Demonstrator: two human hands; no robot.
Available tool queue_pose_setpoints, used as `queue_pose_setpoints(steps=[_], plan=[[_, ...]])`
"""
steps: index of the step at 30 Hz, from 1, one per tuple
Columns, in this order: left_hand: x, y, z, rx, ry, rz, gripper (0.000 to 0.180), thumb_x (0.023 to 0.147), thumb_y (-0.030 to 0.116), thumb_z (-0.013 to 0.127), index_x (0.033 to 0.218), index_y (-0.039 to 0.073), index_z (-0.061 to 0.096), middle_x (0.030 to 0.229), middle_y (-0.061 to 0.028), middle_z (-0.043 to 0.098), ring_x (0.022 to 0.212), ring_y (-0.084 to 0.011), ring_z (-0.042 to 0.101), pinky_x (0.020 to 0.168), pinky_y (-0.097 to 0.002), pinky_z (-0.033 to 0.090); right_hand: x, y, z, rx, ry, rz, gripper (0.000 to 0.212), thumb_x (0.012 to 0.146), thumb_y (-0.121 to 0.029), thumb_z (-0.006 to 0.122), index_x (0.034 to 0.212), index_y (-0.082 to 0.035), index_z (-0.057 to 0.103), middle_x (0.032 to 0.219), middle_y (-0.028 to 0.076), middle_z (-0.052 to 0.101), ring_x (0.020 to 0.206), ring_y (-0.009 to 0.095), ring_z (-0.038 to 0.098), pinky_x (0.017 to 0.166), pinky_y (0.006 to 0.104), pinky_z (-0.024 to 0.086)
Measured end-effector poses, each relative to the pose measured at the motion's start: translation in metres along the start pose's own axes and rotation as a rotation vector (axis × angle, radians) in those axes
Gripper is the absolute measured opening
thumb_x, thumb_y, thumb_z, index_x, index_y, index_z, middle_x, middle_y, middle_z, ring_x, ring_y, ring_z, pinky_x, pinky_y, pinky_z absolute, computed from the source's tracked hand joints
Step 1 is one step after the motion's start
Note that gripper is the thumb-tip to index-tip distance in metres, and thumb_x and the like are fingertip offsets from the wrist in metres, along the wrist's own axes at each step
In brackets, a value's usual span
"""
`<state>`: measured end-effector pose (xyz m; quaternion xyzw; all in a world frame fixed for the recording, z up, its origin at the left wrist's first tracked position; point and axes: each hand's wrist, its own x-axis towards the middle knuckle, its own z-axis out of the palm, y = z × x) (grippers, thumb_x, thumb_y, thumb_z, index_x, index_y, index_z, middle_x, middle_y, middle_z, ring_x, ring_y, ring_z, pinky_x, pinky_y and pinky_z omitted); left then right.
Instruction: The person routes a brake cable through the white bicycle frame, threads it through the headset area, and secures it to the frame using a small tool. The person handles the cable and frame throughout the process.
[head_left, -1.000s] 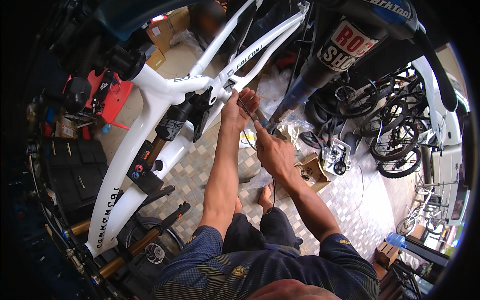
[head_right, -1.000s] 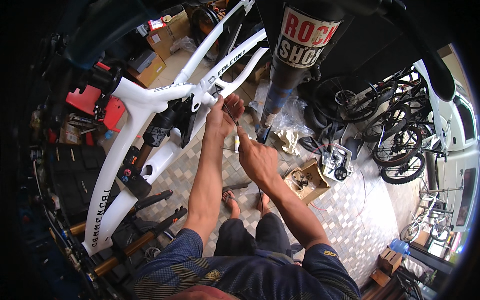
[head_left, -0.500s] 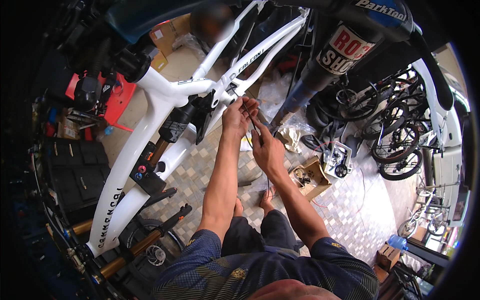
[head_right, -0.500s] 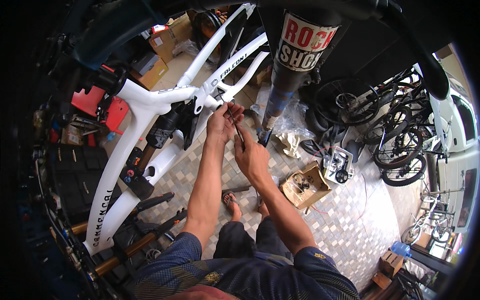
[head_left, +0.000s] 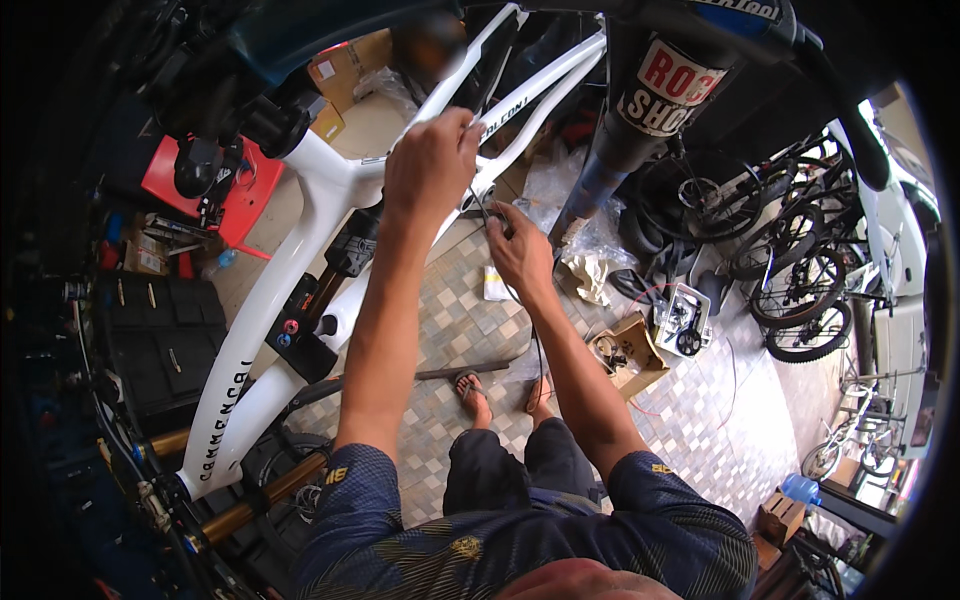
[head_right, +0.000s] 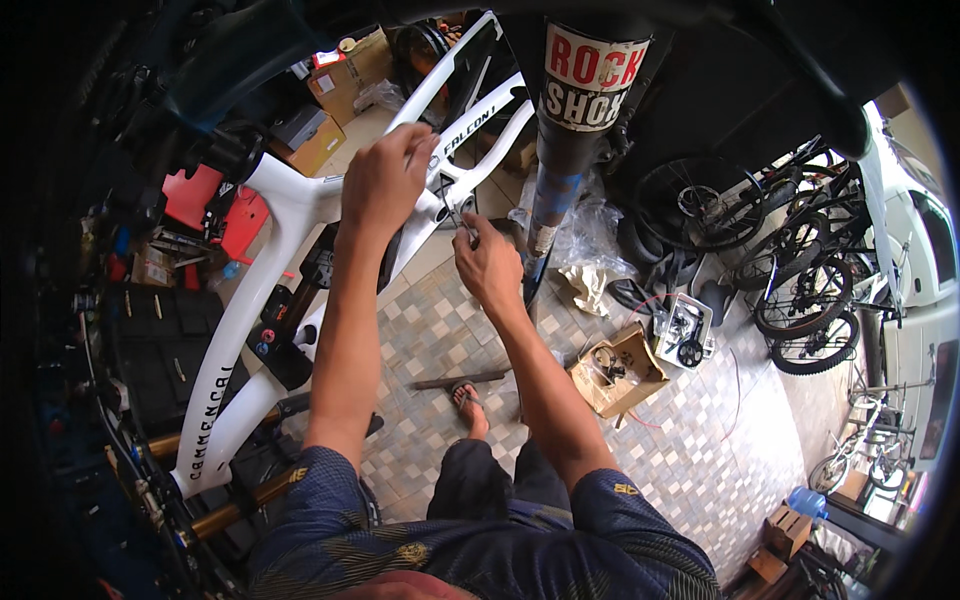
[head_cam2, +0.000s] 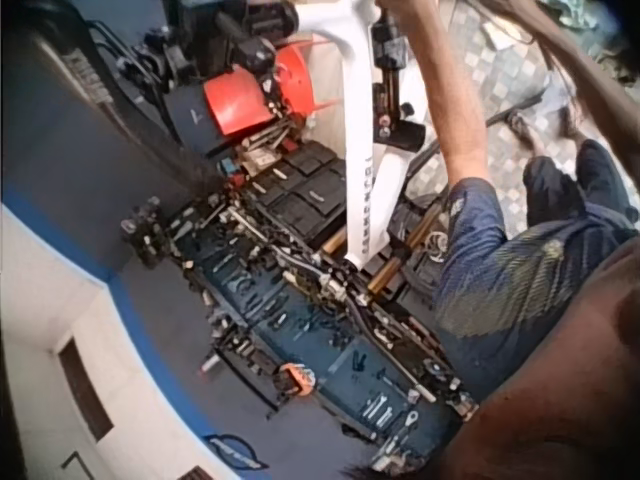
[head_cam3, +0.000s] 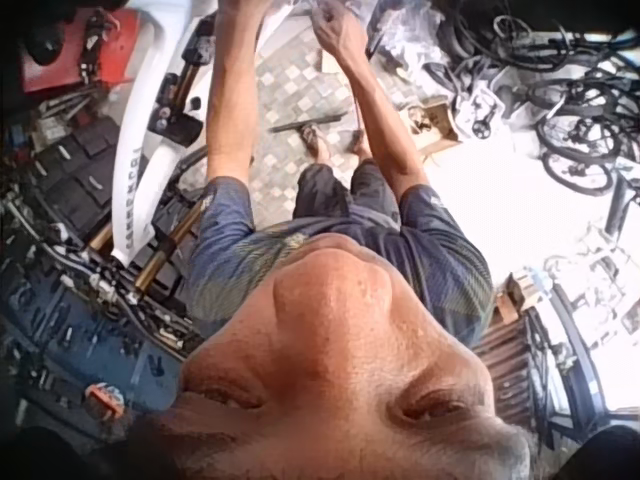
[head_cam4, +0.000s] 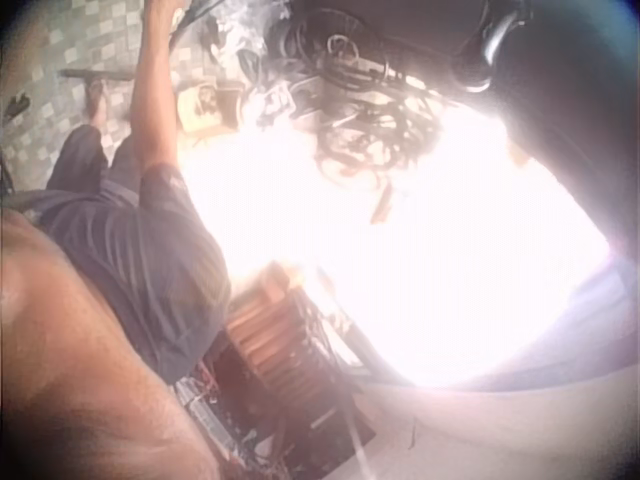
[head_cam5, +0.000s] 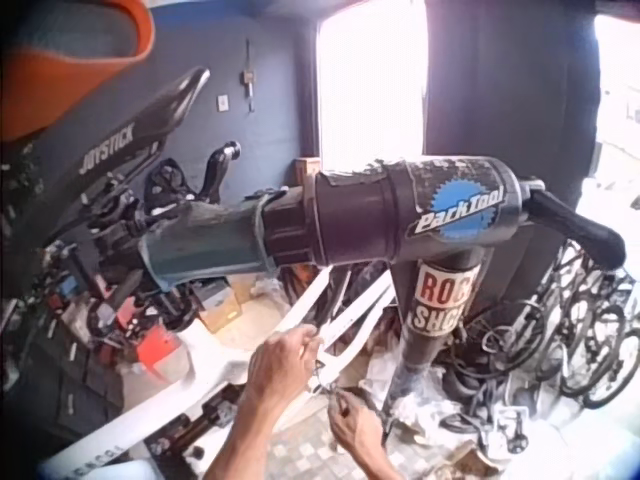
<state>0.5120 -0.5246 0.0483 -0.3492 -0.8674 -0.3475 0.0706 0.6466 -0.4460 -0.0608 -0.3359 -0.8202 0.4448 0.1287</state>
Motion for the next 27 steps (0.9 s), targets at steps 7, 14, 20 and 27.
queue_pose_setpoints(steps=[7,14,20,27], plan=[[0.037,-0.027,0.053,0.230,-0.373,-0.132,0.053,0.105,0.055,0.046,0.112,0.005,0.062,0.107,-0.0287,0.071,0.109,-0.0498,0.065,0.095,-0.0586,0.049,0.005,0.003,-0.001,-0.250,0.075,-0.215,0.023,0.096,-0.029,0.059,0.098,-0.010,0.072,0.088,0.018,0.073,0.086,0.043,0.070,0.074,0.0519,0.054],[0.040,-0.017,0.056,0.157,-0.384,-0.135,0.048,0.105,0.051,0.047,0.112,0.005,0.058,0.106,-0.0301,0.071,0.108,-0.0508,0.065,0.094,-0.0593,0.048,0.062,0.011,0.033,-0.454,0.090,-0.296,0.018,0.094,-0.019,0.054,0.098,-0.008,0.066,0.084,0.019,0.073,0.079,0.041,0.072,0.069,0.0535,0.055],[0.039,-0.025,0.056,0.164,-0.365,-0.142,0.049,0.104,0.052,0.049,0.111,0.005,0.060,0.106,-0.0290,0.071,0.108,-0.0490,0.066,0.095,-0.0583,0.048,0.057,0.021,0.050,-0.262,0.121,-0.141,0.036,0.098,-0.036,0.057,0.124,-0.010,0.063,0.078,0.020,0.072,0.077,0.042,0.071,0.071,0.0520,0.054],[0.038,-0.021,0.050,0.172,-0.399,-0.176,0.045,0.104,0.048,0.050,0.112,0.005,0.062,0.111,-0.0267,0.072,0.111,-0.0470,0.067,0.099,-0.0555,0.049,-0.043,0.045,0.031,0.127,0.098,0.006,0.032,0.098,-0.034,0.063,0.125,-0.018,0.064,0.075,0.017,0.072,0.072,0.039,0.070,0.067,0.0485,0.052]])
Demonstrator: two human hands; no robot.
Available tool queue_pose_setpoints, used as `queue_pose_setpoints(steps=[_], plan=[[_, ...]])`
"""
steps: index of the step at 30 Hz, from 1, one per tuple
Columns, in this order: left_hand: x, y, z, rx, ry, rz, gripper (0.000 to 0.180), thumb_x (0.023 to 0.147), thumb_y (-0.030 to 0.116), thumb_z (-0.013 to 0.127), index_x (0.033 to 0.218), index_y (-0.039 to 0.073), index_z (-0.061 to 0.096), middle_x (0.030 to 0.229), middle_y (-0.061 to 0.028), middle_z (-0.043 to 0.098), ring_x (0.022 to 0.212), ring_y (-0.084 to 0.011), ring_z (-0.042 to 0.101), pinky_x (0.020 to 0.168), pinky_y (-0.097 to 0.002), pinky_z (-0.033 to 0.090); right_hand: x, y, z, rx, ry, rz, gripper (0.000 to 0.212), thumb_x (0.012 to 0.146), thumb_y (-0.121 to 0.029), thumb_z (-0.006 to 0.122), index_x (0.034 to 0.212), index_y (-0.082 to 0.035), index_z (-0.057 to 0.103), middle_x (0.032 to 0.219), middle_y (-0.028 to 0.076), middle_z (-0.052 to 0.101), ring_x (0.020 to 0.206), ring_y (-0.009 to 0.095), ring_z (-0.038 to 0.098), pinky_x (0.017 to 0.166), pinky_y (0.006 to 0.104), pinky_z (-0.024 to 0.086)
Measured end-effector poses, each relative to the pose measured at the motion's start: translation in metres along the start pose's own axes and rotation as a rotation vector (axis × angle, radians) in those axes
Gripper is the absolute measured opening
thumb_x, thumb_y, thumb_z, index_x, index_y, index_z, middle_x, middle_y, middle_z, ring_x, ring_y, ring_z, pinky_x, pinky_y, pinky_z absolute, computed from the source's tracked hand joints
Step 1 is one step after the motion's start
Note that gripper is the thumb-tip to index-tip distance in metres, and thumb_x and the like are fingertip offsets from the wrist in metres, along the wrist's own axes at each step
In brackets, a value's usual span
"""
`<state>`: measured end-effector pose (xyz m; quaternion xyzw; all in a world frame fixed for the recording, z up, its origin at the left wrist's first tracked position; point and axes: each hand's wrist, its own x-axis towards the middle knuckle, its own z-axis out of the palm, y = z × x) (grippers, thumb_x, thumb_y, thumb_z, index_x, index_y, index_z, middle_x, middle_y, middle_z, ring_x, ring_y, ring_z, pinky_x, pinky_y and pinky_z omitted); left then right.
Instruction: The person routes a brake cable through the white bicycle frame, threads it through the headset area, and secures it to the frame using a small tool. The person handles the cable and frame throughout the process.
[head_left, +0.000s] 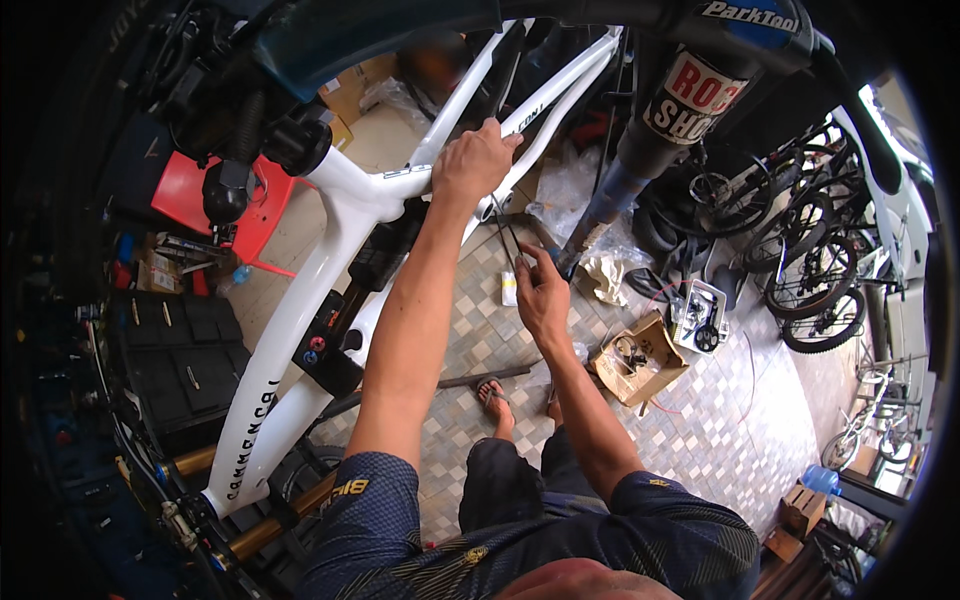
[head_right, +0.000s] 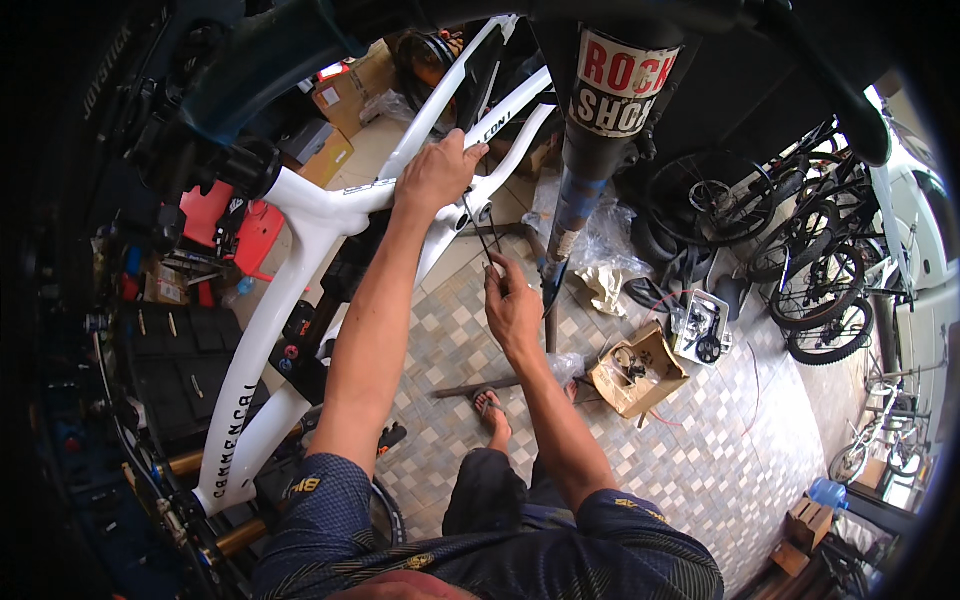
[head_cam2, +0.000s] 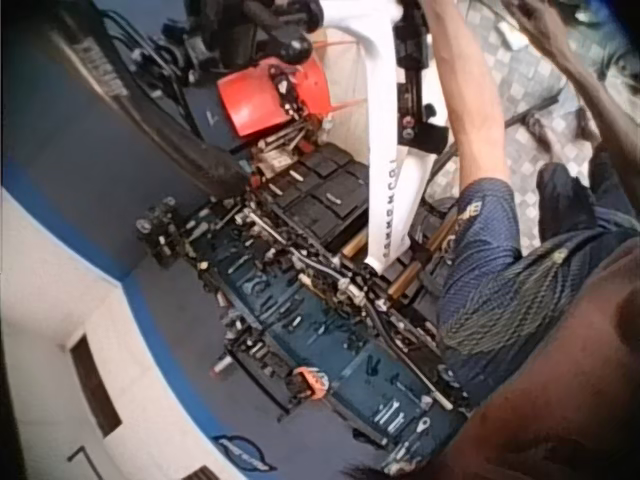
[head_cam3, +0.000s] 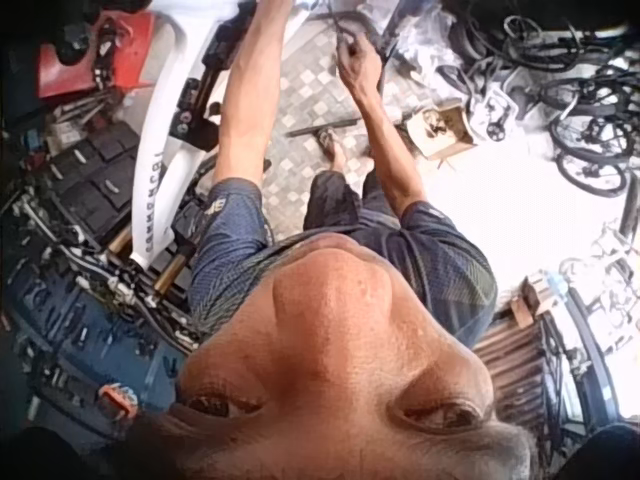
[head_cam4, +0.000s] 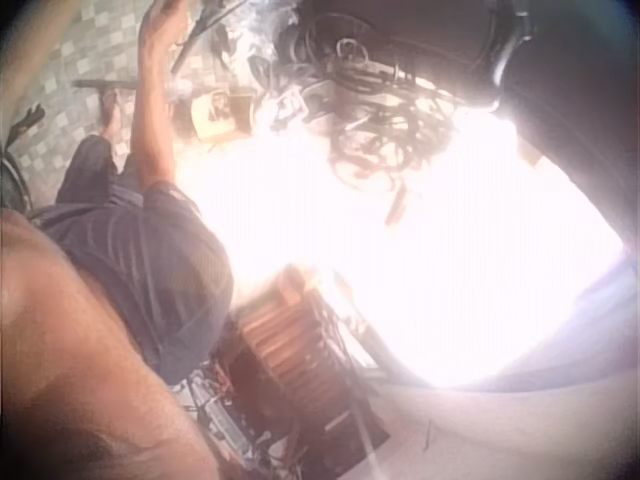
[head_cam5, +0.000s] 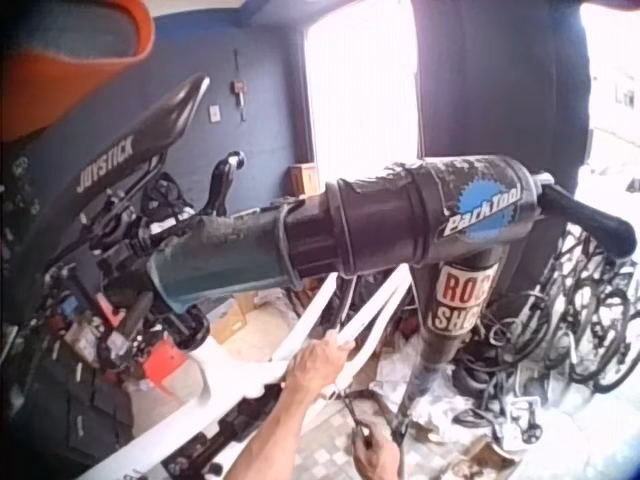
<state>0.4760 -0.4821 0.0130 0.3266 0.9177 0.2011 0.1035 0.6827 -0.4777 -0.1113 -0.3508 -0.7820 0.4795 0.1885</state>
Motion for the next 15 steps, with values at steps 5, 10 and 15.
queue_pose_setpoints(steps=[5,10,15], plan=[[0.003,0.007,0.002,0.005,0.010,-0.004,0.046,0.104,0.049,0.051,0.114,0.005,0.062,0.115,-0.0262,0.072,0.113,-0.0467,0.066,0.099,-0.0555,0.049,0.046,-0.041,0.019,-0.086,0.063,-0.049,0.022,0.096,-0.032,0.062,0.111,-0.018,0.071,0.083,0.020,0.073,0.079,0.044,0.069,0.070,0.0516,0.052],[0.000,0.001,0.001,0.005,-0.015,-0.035,0.048,0.103,0.051,0.051,0.118,0.006,0.062,0.116,-0.0260,0.071,0.115,-0.0464,0.065,0.101,-0.0547,0.048,0.051,-0.085,-0.020,-0.199,0.003,-0.066,0.022,0.090,-0.030,0.062,0.101,-0.013,0.070,0.088,0.020,0.073,0.086,0.044,0.069,0.076,0.0534,0.052],[0.007,-0.003,0.004,-0.032,-0.031,-0.029,0.050,0.103,0.052,0.050,0.116,0.005,0.061,0.116,-0.0271,0.070,0.116,-0.0469,0.064,0.100,-0.0553,0.047,0.026,-0.054,-0.045,-0.455,-0.014,-0.110,0.020,0.089,-0.029,0.065,0.096,-0.010,0.068,0.090,0.013,0.073,0.083,0.037,0.071,0.072,0.0496,0.054]])
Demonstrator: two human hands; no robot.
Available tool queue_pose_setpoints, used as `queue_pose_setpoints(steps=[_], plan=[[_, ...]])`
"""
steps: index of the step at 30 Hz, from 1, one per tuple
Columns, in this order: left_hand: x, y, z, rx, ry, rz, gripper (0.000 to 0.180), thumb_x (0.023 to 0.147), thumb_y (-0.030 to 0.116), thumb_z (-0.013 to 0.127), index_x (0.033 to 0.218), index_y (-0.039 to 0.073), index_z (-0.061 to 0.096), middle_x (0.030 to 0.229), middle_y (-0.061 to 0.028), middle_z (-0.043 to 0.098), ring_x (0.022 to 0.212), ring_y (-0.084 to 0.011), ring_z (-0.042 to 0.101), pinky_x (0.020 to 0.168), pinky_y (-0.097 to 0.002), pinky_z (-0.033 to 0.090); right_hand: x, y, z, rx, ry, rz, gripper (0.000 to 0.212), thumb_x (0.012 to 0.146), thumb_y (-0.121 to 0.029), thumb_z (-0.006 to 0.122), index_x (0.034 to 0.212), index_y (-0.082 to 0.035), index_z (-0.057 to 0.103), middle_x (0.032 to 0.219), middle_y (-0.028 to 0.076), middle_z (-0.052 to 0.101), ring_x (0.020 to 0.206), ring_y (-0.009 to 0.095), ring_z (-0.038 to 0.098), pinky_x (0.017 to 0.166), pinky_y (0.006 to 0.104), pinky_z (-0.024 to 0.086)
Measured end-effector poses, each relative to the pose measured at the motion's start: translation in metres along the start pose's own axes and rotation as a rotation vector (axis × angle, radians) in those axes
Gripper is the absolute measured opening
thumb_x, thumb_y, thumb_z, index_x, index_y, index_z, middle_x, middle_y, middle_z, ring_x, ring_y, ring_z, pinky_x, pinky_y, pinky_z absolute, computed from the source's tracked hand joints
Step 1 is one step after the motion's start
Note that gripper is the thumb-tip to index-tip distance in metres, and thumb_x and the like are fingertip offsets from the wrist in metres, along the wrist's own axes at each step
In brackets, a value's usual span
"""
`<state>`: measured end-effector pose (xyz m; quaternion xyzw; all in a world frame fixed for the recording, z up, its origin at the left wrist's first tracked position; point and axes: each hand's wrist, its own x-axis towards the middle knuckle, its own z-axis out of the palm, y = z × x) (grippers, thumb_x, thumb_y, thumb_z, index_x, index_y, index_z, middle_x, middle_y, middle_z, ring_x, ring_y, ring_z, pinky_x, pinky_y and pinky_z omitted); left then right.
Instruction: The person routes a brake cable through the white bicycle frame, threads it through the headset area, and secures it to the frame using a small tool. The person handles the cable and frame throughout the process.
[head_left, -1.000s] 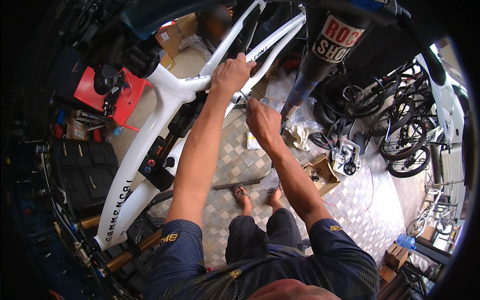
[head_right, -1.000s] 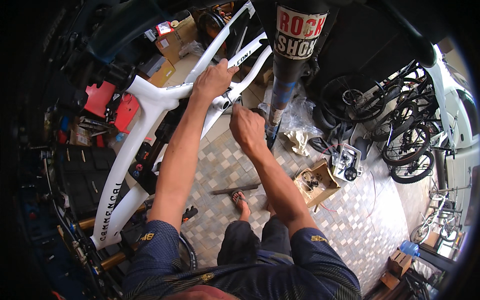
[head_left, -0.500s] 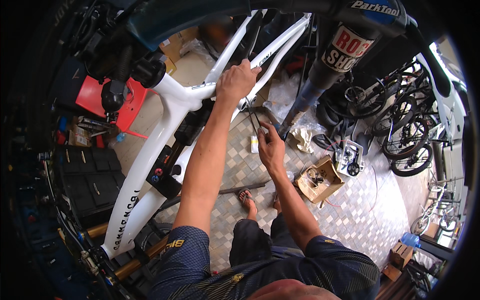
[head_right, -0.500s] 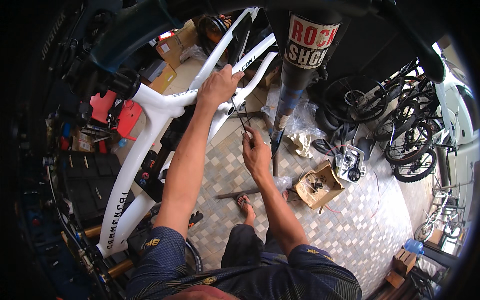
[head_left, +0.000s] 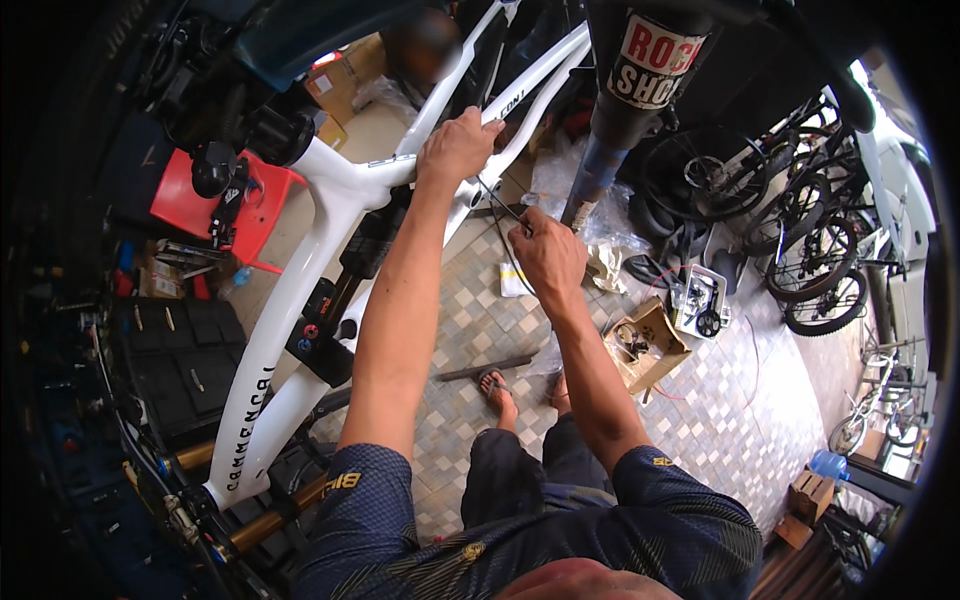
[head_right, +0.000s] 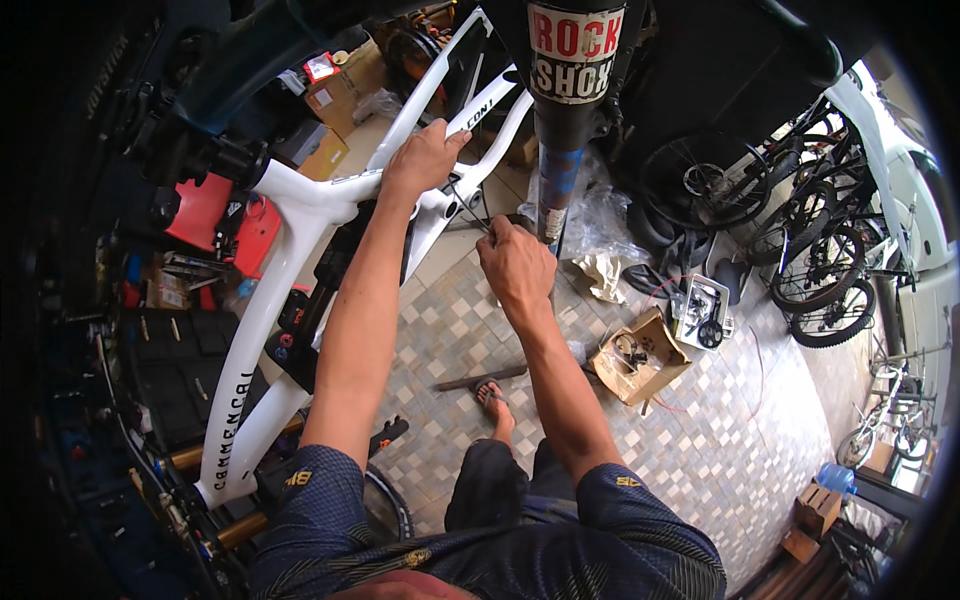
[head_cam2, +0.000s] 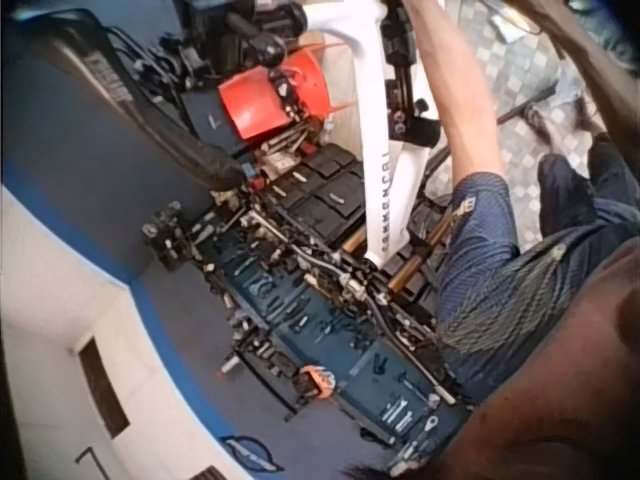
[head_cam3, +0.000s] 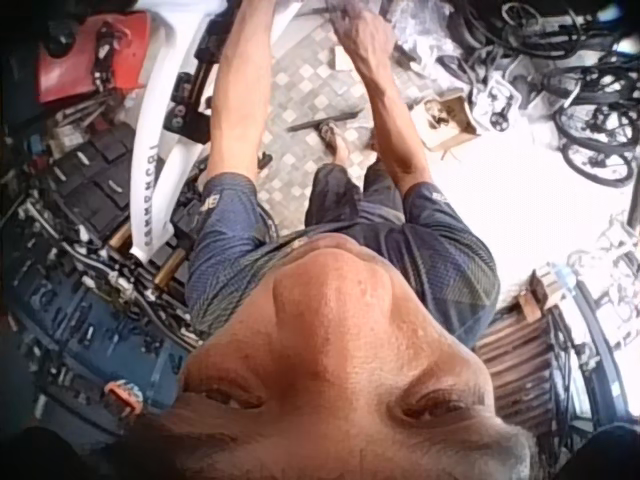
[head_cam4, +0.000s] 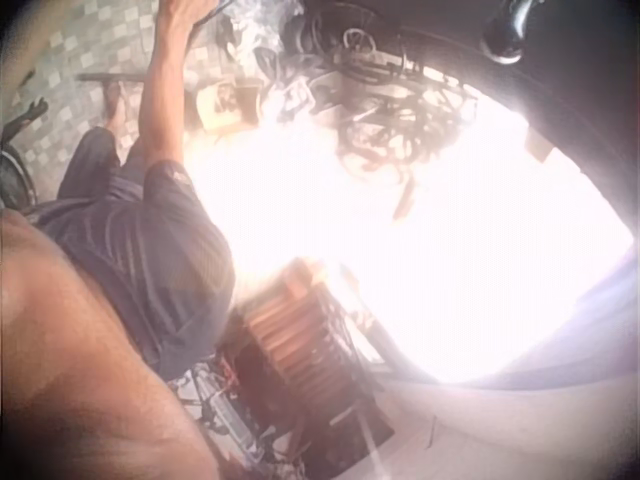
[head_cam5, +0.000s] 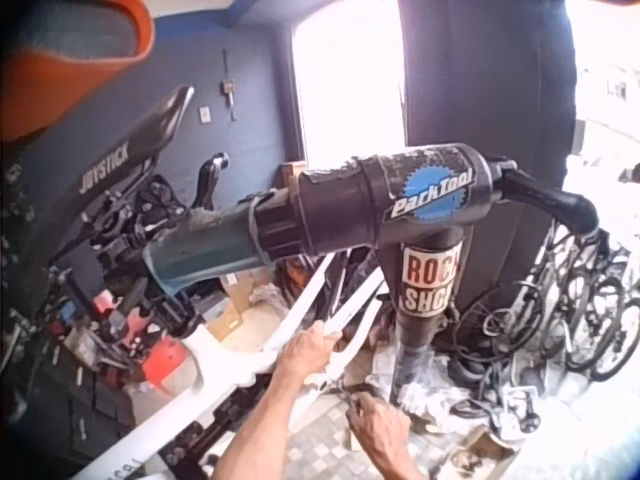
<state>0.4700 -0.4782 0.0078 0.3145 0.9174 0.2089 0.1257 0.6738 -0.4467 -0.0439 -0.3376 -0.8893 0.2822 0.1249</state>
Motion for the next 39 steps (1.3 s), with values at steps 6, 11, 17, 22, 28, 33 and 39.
queue_pose_setpoints(steps=[6,11,17,22,28,33,39], plan=[[0.005,0.005,0.002,0.011,-0.011,0.041,0.050,0.103,0.051,0.049,0.118,0.005,0.061,0.119,-0.0293,0.069,0.118,-0.0468,0.063,0.103,-0.0541,0.046,0.020,-0.008,-0.010,-0.202,-0.031,-0.426,0.014,0.093,-0.019,0.060,0.098,-0.006,0.063,0.089,0.013,0.071,0.080,0.035,0.072,0.070,0.0462,0.057],[0.018,-0.020,0.013,-0.037,0.036,0.082,0.052,0.102,0.052,0.054,0.109,0.001,0.064,0.097,-0.0219,0.073,0.097,-0.0397,0.071,0.088,-0.0503,0.052,0.030,-0.012,-0.021,-0.250,-0.091,-0.481,0.011,0.094,-0.013,0.055,0.097,-0.006,0.062,0.092,0.014,0.072,0.079,0.035,0.072,0.068,0.0451,0.057],[0.030,-0.014,0.016,-0.077,-0.008,0.116,0.052,0.101,0.051,0.058,0.108,0.000,0.068,0.082,-0.0157,0.073,0.080,-0.0293,0.073,0.080,-0.0443,0.054,0.021,0.005,0.006,-0.351,-0.040,-0.631,0.015,0.091,-0.011,0.055,0.098,-0.002,0.065,0.095,0.012,0.073,0.078,0.028,0.074,0.068,0.0412,0.057],[0.023,-0.022,0.012,-0.083,-0.001,0.096,0.051,0.101,0.051,0.059,0.107,0.002,0.068,0.082,-0.0150,0.073,0.080,-0.0289,0.073,0.079,-0.0439,0.054,0.014,-0.001,0.010,-0.396,0.012,-0.801,0.020,0.090,-0.012,0.056,0.098,0.002,0.068,0.095,0.015,0.074,0.074,0.024,0.073,0.064,0.0368,0.054],[0.025,-0.011,0.014,-0.071,-0.020,0.100,0.050,0.101,0.052,0.059,0.107,0.003,0.068,0.085,-0.0154,0.073,0.085,-0.0311,0.073,0.082,-0.0448,0.054,0.036,0.013,0.019,-0.745,0.024,-0.930,0.020,0.086,-0.014,0.060,0.090,0.000,0.073,0.090,0.017,0.076,0.064,0.018,0.069,0.056,0.0322,0.049],[0.022,-0.025,0.014,-0.012,0.029,0.120,0.051,0.101,0.051,0.058,0.110,0.002,0.068,0.089,-0.0176,0.074,0.092,-0.0349,0.072,0.087,-0.0475,0.053,0.012,0.004,-0.003,-0.701,0.080,-1.051,0.023,0.086,-0.012,0.061,0.093,0.004,0.075,0.087,0.018,0.076,0.060,0.019,0.068,0.055,0.0333,0.048],[0.027,-0.014,0.012,-0.077,-0.041,0.140,0.052,0.102,0.051,0.056,0.112,0.001,0.068,0.100,-0.0227,0.073,0.101,-0.0410,0.069,0.090,-0.0503,0.052,0.045,-0.004,0.015,-0.838,0.034,-1.038,0.025,0.088,-0.013,0.063,0.099,0.005,0.076,0.083,0.015,0.076,0.062,0.018,0.069,0.051,0.0326,0.048]])
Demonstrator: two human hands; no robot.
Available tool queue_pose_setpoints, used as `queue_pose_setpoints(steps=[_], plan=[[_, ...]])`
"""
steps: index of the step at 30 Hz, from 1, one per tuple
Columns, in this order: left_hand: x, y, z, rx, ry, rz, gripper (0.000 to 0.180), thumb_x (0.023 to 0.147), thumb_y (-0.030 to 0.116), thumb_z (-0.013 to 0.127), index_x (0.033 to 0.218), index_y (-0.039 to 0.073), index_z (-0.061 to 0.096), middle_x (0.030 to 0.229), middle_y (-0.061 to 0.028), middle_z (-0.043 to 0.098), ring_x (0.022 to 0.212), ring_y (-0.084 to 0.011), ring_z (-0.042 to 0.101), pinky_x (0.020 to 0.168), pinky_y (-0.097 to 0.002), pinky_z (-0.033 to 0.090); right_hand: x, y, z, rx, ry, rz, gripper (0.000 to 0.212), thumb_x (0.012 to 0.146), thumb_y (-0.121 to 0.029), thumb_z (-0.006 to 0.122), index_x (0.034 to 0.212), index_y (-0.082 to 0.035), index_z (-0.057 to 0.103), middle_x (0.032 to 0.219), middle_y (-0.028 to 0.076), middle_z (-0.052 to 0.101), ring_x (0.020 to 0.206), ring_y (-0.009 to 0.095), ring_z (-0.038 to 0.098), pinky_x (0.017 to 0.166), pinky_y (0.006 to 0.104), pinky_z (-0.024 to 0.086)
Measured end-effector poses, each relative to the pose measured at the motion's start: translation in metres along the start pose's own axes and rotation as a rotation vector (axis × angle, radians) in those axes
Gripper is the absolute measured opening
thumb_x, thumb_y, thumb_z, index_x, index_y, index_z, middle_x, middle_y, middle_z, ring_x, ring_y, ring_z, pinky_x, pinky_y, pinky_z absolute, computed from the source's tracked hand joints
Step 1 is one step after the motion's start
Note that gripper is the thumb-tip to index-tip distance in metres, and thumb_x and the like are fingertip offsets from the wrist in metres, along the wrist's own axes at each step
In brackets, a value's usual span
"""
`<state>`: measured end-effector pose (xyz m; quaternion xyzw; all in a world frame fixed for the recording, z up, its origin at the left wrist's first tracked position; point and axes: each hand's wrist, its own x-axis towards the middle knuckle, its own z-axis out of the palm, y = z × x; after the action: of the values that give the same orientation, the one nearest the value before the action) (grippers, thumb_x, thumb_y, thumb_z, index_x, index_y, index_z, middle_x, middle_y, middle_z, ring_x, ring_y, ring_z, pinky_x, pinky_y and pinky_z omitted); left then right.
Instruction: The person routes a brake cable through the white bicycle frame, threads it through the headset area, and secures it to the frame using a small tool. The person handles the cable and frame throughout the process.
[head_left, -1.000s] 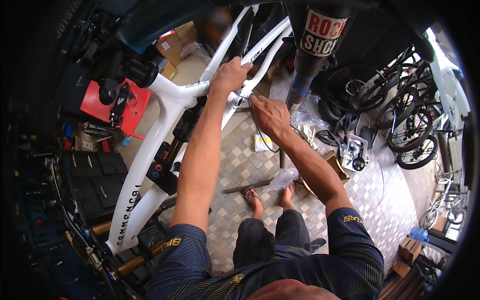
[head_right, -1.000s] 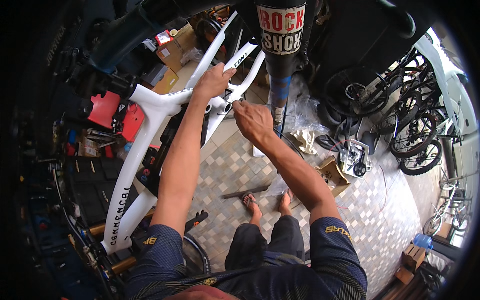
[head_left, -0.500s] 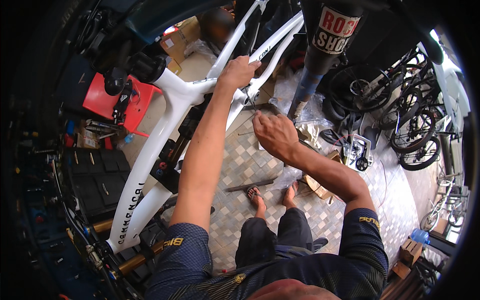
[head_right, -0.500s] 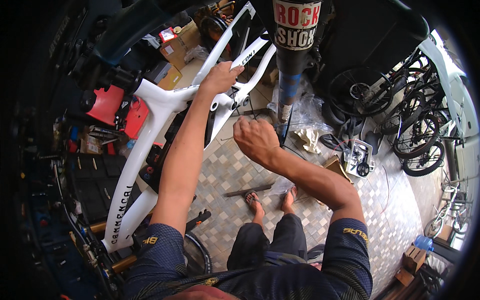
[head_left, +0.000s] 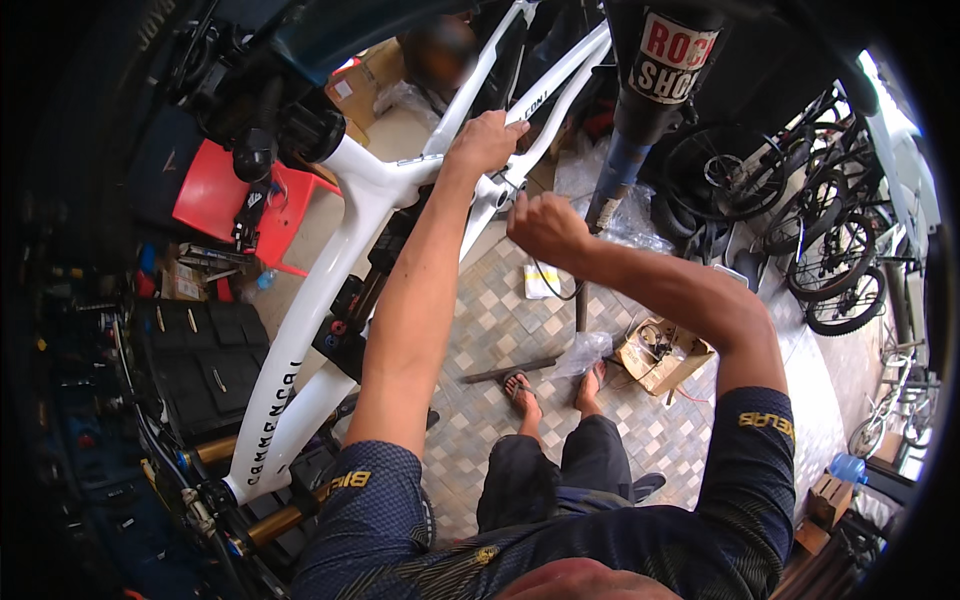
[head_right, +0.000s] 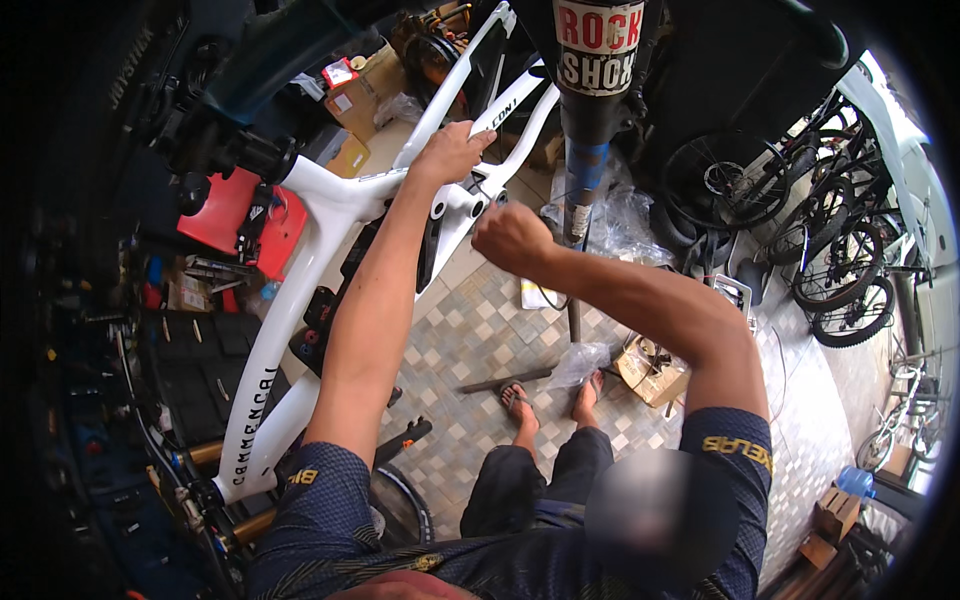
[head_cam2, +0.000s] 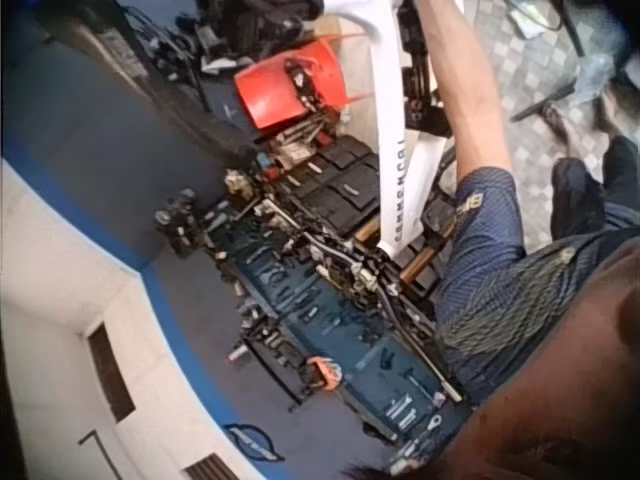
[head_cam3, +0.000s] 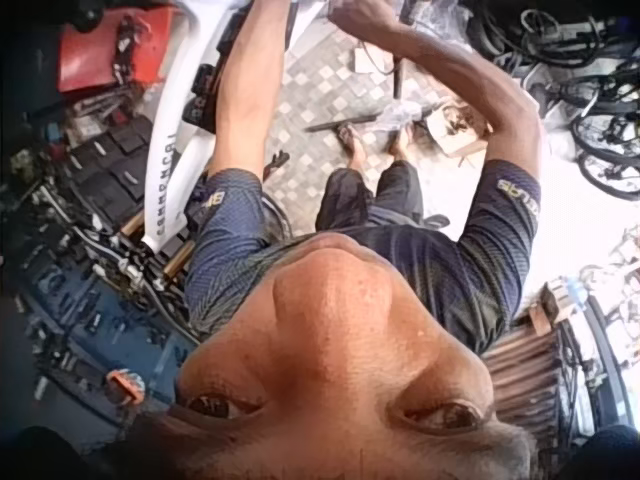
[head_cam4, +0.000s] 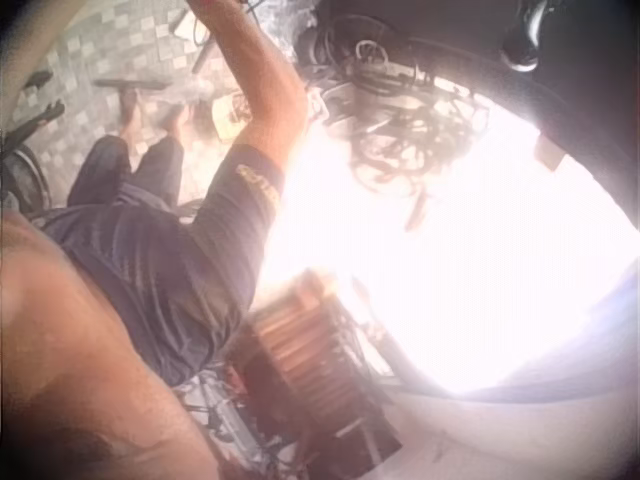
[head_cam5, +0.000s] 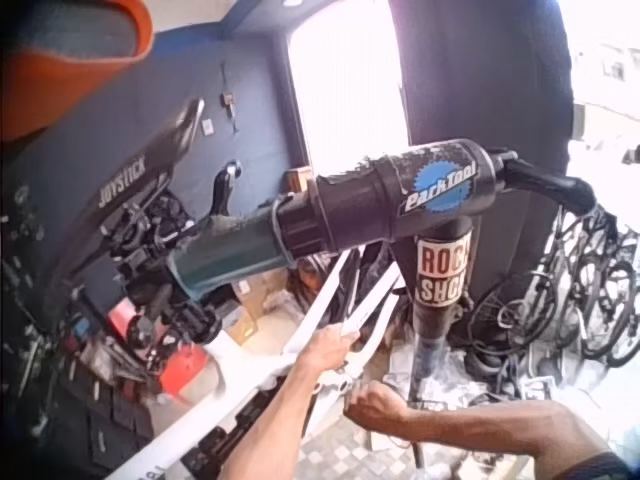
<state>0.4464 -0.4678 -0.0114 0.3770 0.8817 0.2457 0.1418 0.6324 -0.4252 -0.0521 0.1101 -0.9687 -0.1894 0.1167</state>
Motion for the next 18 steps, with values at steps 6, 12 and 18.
queue_pose_setpoints(steps=[6,12,18], plan=[[-0.010,-0.005,-0.003,0.023,0.028,-0.004,0.051,0.103,0.049,0.055,0.113,0.001,0.068,0.109,-0.0274,0.071,0.106,-0.0466,0.066,0.092,-0.0523,0.051,-0.009,-0.027,-0.011,-0.063,0.144,-0.071,0.016,0.085,-0.012,0.065,0.086,0.000,0.076,0.074,0.011,0.072,0.058,0.018,0.066,0.050,0.0336,0.045],[-0.001,-0.002,0.001,-0.010,0.003,-0.001,0.054,0.102,0.052,0.055,0.114,0.002,0.068,0.106,-0.0260,0.072,0.105,-0.0444,0.067,0.092,-0.0518,0.051,0.025,0.008,0.012,0.096,-0.048,0.063,0.014,0.087,-0.010,0.062,0.086,-0.003,0.074,0.081,0.012,0.073,0.065,0.020,0.071,0.052,0.0338,0.051],[-0.005,-0.002,-0.006,-0.012,-0.006,-0.007,0.053,0.101,0.053,0.057,0.111,0.002,0.070,0.093,-0.0201,0.074,0.095,-0.0364,0.072,0.086,-0.0481,0.053,0.004,-0.008,0.007,0.551,-0.099,0.444,0.024,0.099,-0.022,0.056,0.115,-0.007,0.066,0.076,0.016,0.072,0.069,0.034,0.072,0.058,0.0457,0.056]])
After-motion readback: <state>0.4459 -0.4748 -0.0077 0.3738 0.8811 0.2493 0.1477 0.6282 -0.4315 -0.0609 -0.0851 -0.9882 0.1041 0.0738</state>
